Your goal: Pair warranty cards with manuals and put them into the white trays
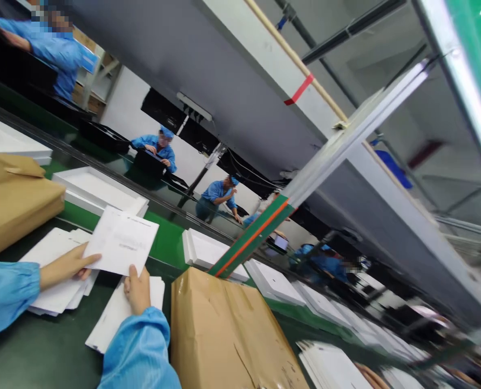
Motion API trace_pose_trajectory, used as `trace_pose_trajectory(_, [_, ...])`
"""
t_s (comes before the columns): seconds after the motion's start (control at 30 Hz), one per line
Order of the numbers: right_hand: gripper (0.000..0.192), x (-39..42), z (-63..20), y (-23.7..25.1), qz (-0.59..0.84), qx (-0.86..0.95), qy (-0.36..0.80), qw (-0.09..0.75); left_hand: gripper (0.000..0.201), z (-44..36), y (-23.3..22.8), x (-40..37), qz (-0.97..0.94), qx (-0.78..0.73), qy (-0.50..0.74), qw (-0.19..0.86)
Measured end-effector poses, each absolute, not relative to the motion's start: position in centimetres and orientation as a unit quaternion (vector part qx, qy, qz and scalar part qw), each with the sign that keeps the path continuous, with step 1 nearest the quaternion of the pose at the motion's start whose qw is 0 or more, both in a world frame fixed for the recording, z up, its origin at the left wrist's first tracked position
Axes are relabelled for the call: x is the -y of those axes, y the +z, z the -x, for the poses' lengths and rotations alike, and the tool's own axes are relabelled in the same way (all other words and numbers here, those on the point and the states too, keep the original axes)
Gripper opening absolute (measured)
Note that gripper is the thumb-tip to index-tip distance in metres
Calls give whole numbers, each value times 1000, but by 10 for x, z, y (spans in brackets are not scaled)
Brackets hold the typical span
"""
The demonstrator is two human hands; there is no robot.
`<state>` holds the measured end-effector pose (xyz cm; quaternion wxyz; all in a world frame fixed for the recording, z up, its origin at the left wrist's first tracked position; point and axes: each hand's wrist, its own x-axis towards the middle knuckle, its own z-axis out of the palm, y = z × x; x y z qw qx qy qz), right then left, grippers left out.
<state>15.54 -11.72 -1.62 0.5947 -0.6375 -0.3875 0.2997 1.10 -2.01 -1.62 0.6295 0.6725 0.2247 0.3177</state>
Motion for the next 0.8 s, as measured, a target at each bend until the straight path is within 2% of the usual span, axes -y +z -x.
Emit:
trace_pose_trajectory(0.13, [47,115,-160,-17,607,417,362,572,37,-14,-17,22,-653,-229,368,621])
trace_pose_trajectory(0.23, [48,113,-162,-17,621,406,364,562,23,-16,-20,19,-649,-245,377,613])
trace_pose_trajectory(0.3, [46,112,-163,-16,623,411,356,562,21,-15,-20,18,-655,-248,374,608])
trace_pose_trajectory(0.47, [43,115,-162,-16,616,411,352,572,19,-11,-19,15,-664,-194,331,642])
trace_pose_trajectory(0.6, [40,115,-163,-15,611,370,339,612,8,-13,-17,-2,-644,-262,386,606])
trace_pose_trajectory(0.8, [45,114,-167,-14,584,336,329,661,20,-25,17,-69,-603,-378,482,511])
